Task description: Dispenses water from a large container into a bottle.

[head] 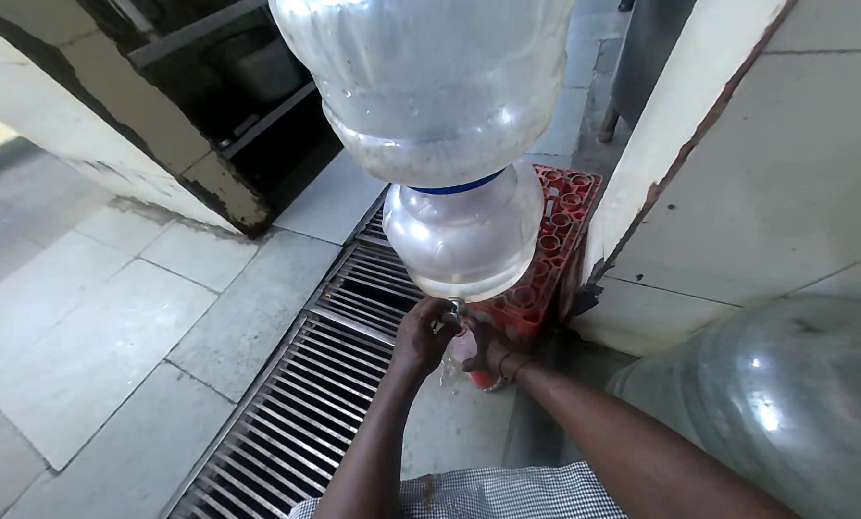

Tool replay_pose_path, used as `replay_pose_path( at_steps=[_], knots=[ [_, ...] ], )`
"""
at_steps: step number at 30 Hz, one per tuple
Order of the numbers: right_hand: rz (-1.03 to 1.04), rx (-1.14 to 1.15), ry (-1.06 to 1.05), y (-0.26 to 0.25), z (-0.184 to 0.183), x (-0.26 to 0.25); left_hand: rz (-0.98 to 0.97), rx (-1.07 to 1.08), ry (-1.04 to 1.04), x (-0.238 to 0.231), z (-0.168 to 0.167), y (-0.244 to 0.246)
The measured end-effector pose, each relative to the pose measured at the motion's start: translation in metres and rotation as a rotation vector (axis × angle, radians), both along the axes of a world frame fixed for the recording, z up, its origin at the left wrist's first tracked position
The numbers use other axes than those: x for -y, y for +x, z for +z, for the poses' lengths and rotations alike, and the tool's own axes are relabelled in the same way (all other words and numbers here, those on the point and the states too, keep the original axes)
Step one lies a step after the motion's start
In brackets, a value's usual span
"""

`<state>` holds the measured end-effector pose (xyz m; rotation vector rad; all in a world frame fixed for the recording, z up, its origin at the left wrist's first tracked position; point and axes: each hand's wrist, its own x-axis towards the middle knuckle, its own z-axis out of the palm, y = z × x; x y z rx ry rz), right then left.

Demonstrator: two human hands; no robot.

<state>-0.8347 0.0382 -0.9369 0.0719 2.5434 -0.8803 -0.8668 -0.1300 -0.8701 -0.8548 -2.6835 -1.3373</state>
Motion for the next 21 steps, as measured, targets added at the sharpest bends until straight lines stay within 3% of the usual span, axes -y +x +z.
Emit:
replay_pose_path(
  at_steps=[21],
  knots=[
    [-0.008,0.029,0.008,0.0006,0.0033,0.0013,0.01,0.028,-0.019,-0.0009,0.0036,0.0008]
  ],
)
